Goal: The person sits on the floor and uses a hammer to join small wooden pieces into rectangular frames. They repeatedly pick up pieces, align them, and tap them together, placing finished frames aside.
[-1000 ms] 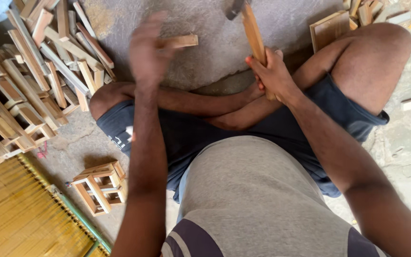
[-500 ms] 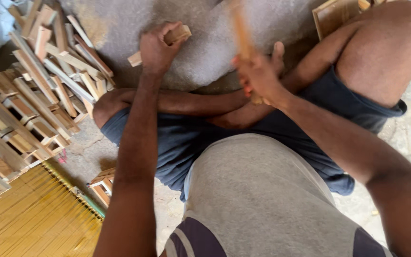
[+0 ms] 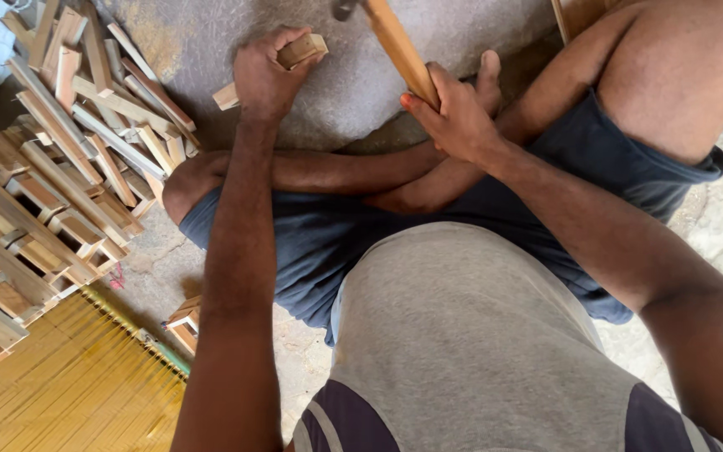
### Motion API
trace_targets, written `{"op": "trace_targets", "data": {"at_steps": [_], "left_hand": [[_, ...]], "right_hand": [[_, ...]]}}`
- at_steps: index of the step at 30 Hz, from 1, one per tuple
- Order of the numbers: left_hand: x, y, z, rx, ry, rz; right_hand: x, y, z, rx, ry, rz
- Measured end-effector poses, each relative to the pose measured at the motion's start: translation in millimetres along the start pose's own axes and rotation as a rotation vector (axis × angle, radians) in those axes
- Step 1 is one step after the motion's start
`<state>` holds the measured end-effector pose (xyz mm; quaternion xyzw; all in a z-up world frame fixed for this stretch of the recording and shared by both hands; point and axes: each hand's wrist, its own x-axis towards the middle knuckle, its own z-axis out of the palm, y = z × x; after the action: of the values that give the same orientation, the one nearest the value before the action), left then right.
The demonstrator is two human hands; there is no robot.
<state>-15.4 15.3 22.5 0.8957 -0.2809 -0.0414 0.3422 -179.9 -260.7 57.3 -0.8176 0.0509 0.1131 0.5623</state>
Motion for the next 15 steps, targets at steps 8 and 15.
{"op": "trace_targets", "data": {"at_steps": [8,15], "left_hand": [[-2.9,-22.0,8.5,0.163,-0.062,-0.135],[1.3,-44.2,18.2,0.302,-0.023,0.085]], "right_hand": [[10.8,-6.4,-5.7,-0.251,-0.033,-0.362],[2.8,-53.0,-22.2,-0.443,-0.014,-0.264]]}}
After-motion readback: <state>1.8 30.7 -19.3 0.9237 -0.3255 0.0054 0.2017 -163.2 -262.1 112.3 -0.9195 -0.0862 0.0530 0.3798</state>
